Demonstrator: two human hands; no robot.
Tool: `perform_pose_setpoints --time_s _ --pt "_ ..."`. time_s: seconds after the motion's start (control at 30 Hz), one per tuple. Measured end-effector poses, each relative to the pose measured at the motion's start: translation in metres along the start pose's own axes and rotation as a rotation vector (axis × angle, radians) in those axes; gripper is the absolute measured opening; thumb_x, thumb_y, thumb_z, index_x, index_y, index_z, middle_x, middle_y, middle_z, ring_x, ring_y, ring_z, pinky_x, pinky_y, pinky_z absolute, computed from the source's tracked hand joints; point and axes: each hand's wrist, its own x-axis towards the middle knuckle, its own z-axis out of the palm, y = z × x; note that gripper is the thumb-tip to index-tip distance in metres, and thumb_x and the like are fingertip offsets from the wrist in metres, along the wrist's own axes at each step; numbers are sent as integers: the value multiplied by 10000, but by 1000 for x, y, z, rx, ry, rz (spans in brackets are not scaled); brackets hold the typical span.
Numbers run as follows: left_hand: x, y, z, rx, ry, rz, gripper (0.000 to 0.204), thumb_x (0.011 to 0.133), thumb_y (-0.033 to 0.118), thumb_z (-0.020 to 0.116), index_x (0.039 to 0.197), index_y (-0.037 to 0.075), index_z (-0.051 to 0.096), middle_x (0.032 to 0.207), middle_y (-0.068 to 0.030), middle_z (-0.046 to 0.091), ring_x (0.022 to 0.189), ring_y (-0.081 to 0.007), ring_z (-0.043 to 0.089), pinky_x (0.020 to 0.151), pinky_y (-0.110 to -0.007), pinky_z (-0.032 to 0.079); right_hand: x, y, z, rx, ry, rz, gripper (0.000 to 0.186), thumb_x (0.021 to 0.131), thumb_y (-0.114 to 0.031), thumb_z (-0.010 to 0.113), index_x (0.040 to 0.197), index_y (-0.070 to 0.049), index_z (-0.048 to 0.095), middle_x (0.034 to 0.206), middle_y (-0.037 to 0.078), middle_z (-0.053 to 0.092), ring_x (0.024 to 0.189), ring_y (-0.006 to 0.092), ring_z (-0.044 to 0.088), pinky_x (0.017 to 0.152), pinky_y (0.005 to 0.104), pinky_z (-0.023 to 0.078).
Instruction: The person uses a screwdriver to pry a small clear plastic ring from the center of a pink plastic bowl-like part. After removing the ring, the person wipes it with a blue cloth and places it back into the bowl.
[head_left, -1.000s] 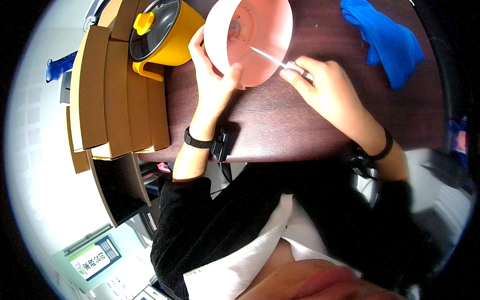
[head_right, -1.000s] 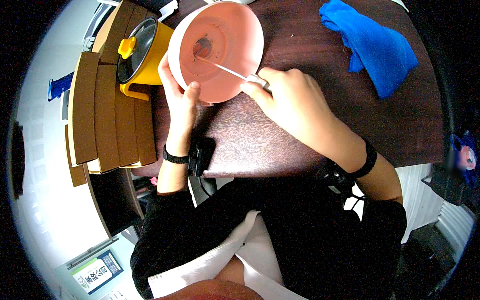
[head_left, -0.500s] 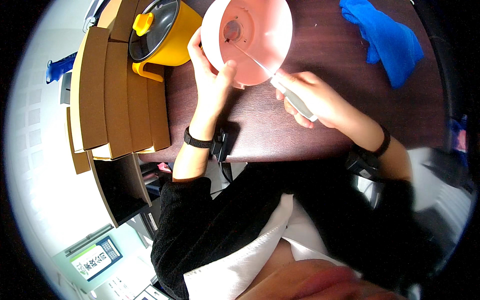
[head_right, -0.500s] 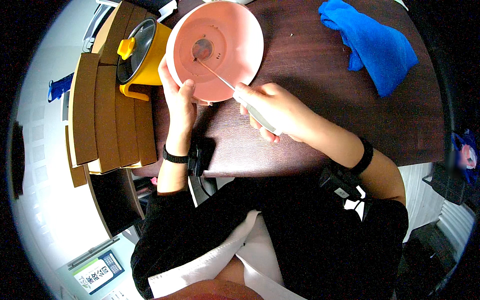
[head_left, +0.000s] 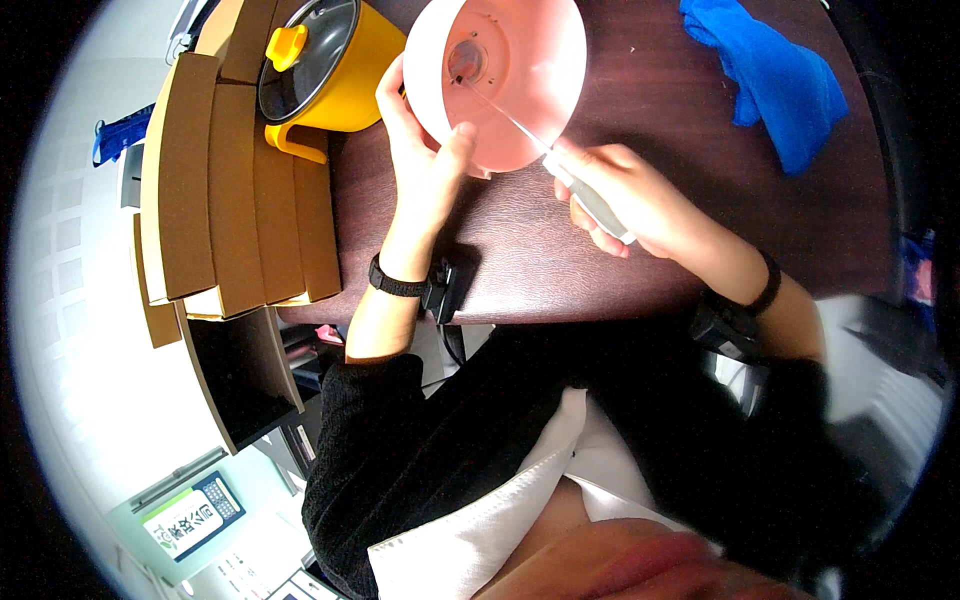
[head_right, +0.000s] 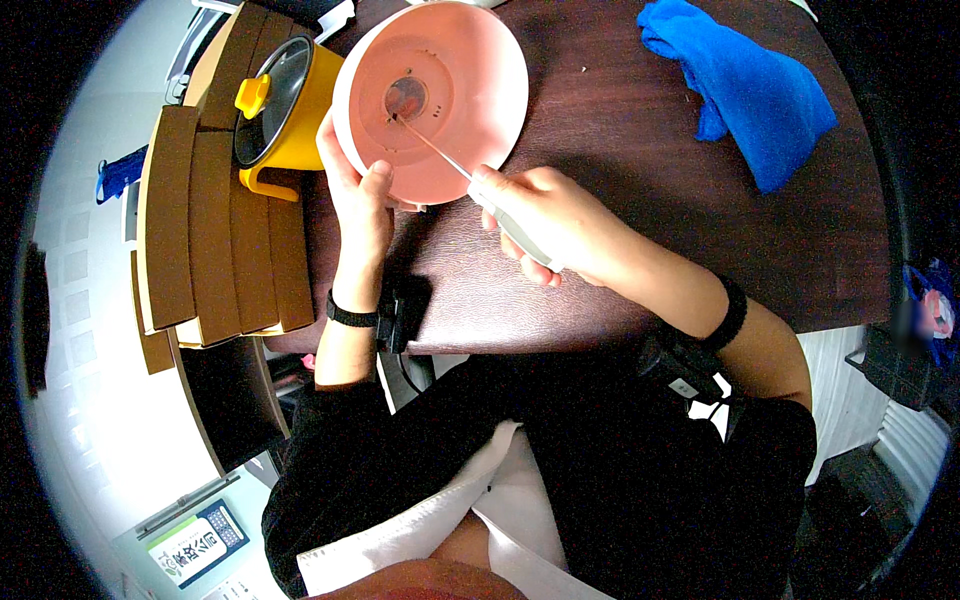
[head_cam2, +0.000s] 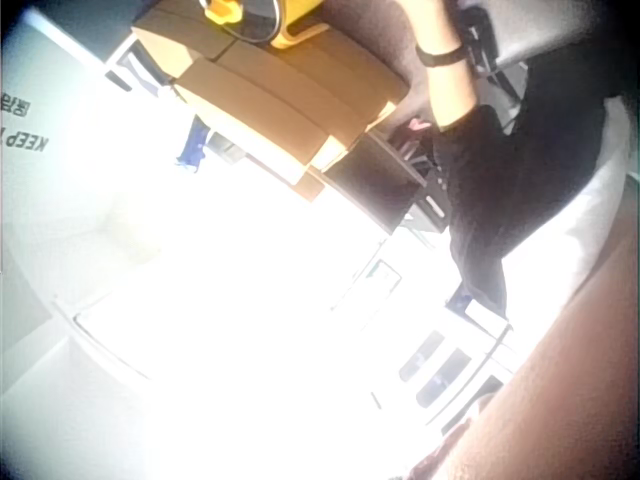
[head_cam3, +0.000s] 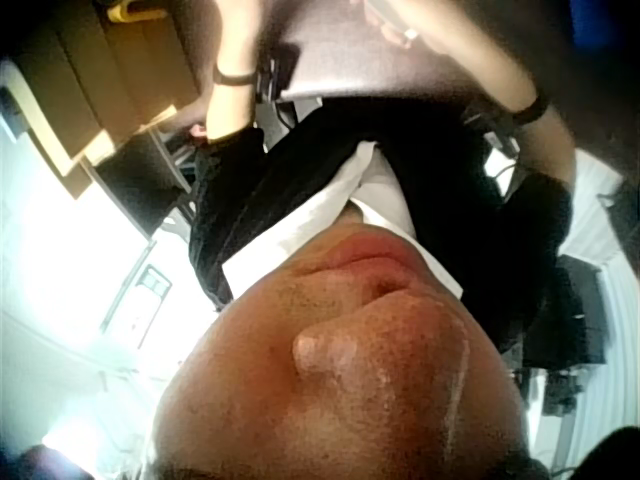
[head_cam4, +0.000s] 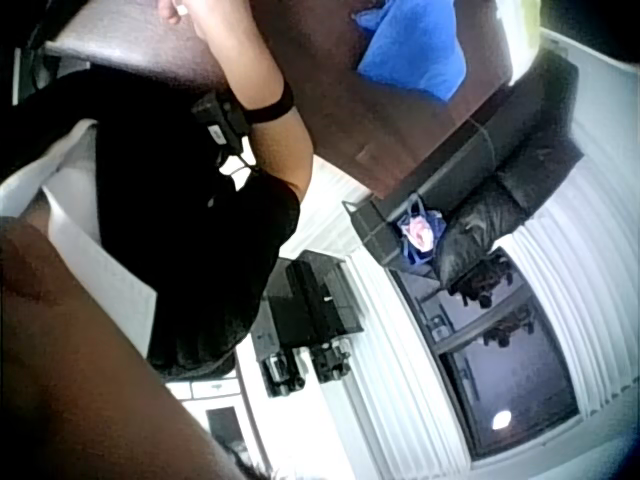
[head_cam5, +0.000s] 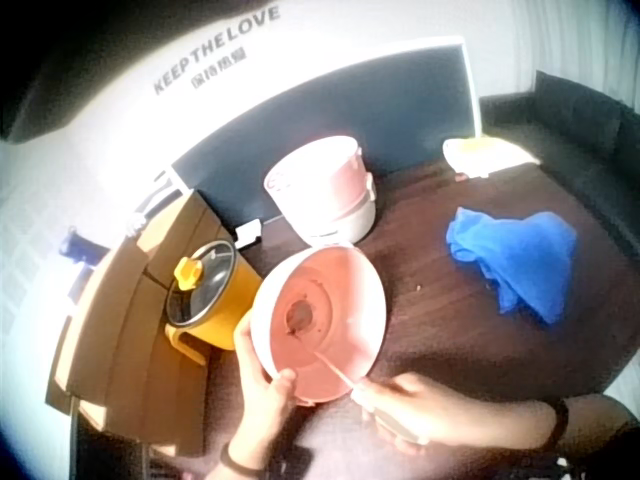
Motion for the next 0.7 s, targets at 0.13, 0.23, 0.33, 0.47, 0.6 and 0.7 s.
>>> perform_pose_setpoints --time_s 0.13,0.23,0.33,0.47,0.6,0.7 --pt "1 1 0 1 -9 24 750 723 160 608 1327 41 180 1235 -157 386 1168 -229 390 983 -380 343 -1 0 0 13 -32 -16 491 914 -495 405 777 -31 485 491 26 477 283 104 434 244 229 308" --pt "0 0 0 -9 -3 19 761 716 166 615 1328 37 181 1240 -158 381 1170 -234 388 988 -379 336 -1 1 2 4 -21 -15 491 917 -491 402 780 -28 485 488 29 475 284 104 432 243 228 305" --pt "1 2 0 95 -29 57 798 701 211 642 1329 34 182 1252 -164 366 1178 -244 383 992 -387 329 -1 1 2 -12 -35 17 493 919 -487 400 783 -20 483 487 31 473 287 102 435 244 229 306" --pt "-2 2 -1 254 -50 182 860 683 304 676 1332 32 181 1272 -174 342 1196 -263 369 997 -407 319 0 3 3 -48 -6 -5 496 921 -481 399 789 -10 480 486 33 470 291 102 437 244 232 308" --pt "-2 7 2 150 -25 129 881 673 324 682 1335 34 179 1270 -165 338 1207 -265 357 1005 -411 307 -4 -4 5 -108 36 6 468 934 -460 382 806 -20 478 497 24 468 294 87 424 251 219 307" --pt "0 4 -2 204 -3 100 845 672 256 661 1332 36 182 1270 -156 339 1204 -252 357 1007 -399 306 -7 -7 6 -84 32 24 418 957 -419 353 824 -44 479 514 11 469 299 60 397 266 190 300"
